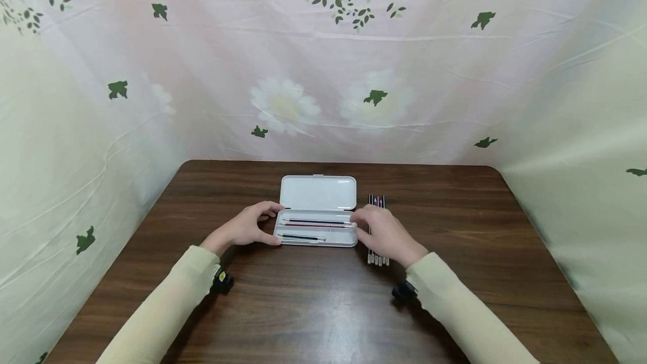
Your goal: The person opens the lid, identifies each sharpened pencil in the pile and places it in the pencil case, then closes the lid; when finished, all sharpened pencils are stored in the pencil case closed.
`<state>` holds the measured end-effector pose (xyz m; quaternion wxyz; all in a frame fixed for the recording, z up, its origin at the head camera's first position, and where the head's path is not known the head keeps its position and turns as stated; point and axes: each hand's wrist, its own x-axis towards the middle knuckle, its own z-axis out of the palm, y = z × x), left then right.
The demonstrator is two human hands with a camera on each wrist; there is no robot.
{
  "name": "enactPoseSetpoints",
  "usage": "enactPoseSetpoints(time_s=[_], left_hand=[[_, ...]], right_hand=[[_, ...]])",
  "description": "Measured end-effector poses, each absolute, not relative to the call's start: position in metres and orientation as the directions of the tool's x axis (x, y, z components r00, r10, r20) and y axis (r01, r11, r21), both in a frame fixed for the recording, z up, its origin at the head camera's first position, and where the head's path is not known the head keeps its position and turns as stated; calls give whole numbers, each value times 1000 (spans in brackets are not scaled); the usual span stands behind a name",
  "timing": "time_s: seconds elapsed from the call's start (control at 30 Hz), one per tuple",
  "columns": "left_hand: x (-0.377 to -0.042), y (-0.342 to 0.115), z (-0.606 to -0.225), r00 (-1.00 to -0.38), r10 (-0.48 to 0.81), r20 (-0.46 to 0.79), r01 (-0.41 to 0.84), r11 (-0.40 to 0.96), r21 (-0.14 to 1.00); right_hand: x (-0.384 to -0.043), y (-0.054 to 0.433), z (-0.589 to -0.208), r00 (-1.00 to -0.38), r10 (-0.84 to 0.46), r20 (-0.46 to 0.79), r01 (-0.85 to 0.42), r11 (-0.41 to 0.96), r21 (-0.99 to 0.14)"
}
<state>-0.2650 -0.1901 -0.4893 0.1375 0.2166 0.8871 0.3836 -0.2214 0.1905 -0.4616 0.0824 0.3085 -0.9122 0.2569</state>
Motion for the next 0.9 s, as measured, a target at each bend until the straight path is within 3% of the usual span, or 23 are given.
enactPoseSetpoints(time_s=[0.37, 0.9], left_hand=[[-264, -190, -488, -867, 491, -87, 273, 613, 742], [-265, -190, -489, -870, 485, -91, 268, 619, 739]], right_hand=[[-213, 236, -477, -839, -454, 300, -543, 733, -411], [-215, 244, -484, -881, -411, 233, -472, 790, -392]])
